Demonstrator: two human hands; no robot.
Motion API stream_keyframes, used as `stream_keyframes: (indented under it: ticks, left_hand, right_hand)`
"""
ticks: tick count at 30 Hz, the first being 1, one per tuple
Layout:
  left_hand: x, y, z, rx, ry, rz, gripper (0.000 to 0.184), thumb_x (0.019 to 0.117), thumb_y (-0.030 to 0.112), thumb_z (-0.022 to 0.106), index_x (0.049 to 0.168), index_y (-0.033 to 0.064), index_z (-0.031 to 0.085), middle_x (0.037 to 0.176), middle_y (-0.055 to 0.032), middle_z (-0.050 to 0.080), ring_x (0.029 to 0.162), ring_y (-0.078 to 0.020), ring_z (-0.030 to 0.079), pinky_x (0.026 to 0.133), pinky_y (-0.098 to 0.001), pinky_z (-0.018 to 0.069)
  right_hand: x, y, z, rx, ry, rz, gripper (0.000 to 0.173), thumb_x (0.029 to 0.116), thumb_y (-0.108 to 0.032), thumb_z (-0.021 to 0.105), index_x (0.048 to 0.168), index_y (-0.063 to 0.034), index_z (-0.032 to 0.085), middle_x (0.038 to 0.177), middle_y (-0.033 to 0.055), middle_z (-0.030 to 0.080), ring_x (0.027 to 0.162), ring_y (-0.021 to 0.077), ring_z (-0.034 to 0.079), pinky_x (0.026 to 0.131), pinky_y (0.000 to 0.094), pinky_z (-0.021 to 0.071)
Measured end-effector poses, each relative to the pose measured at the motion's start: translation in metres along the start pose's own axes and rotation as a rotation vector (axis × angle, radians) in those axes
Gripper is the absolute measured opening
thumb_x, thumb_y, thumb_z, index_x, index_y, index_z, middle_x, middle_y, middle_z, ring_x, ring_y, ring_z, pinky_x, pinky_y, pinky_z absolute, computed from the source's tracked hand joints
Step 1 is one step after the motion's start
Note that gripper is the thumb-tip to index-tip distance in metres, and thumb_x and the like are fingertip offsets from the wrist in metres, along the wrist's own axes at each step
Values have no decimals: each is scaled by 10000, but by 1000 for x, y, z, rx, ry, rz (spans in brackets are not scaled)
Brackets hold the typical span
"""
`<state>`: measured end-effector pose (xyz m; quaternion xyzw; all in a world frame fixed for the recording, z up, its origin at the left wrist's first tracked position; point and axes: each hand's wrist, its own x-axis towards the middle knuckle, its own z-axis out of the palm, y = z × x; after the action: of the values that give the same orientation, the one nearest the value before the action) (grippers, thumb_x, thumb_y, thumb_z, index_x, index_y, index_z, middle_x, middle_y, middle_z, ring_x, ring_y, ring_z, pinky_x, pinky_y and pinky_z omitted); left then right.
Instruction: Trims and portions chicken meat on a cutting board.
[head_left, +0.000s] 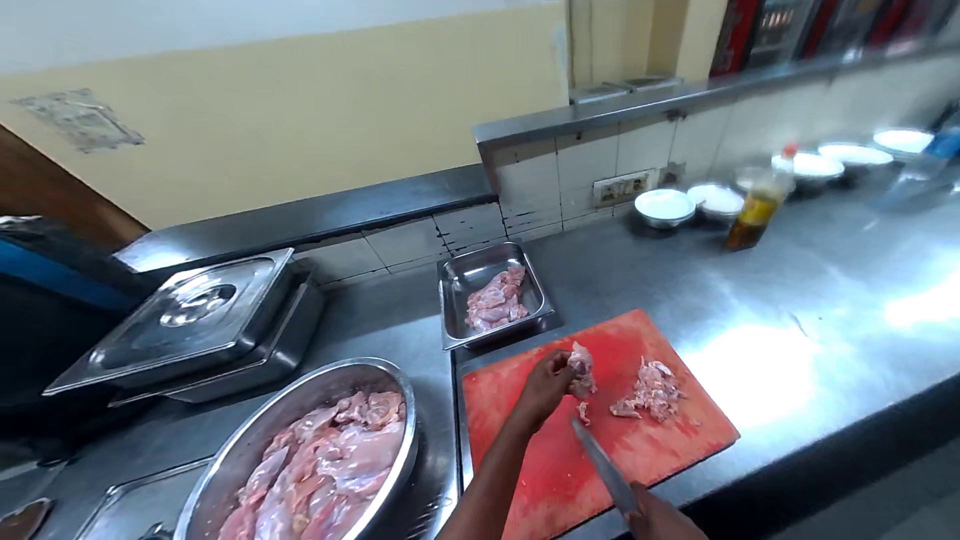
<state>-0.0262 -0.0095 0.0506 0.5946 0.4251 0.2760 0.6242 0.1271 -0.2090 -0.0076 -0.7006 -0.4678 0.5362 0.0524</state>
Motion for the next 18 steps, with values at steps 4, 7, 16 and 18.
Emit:
stream_keyframes:
  ticks: [4, 7, 16, 18]
  left_hand:
    - [-24, -6, -38, 513, 54, 155, 296, 1065, 210, 569, 1280, 20, 644, 1137, -112, 720, 1000, -182, 714, 943, -378, 579]
    - [-58, -38, -44, 973, -170, 183, 347, 1065, 193, 509, 1352, 62, 654, 1462, -142, 592, 1387, -285, 539, 1189, -475, 390]
    - [-92, -93, -48, 806, 85, 126, 372, 1035, 193, 542, 1359, 39, 641, 1445, -183, 584, 1385, -321, 525, 1184, -462, 399]
    - [-71, -93, -46, 836, 83, -56, 406, 1036, 245, 554, 1383, 48, 625, 1453, -188, 563, 1381, -339, 508, 1179, -473, 391]
  right_hand:
    - [27, 5, -33, 169, 157, 94, 469, 1075, -259, 483, 1510, -112, 391, 957, 172, 657, 680, 260, 668, 662, 443, 580]
    - [22, 11, -42, 301, 186, 70, 433, 1087, -240, 490, 1475, -80, 384, 940, 145, 630, 625, 212, 645, 606, 388, 579]
    - [0, 3, 5, 126, -46, -98, 452, 1083, -307, 490, 1453, -52, 444, 940, 167, 657, 692, 265, 661, 677, 472, 574]
    - [7, -2, 12, 71, -103, -81, 426, 1085, -321, 479, 1434, -76, 458, 939, 163, 658, 698, 269, 666, 685, 479, 574]
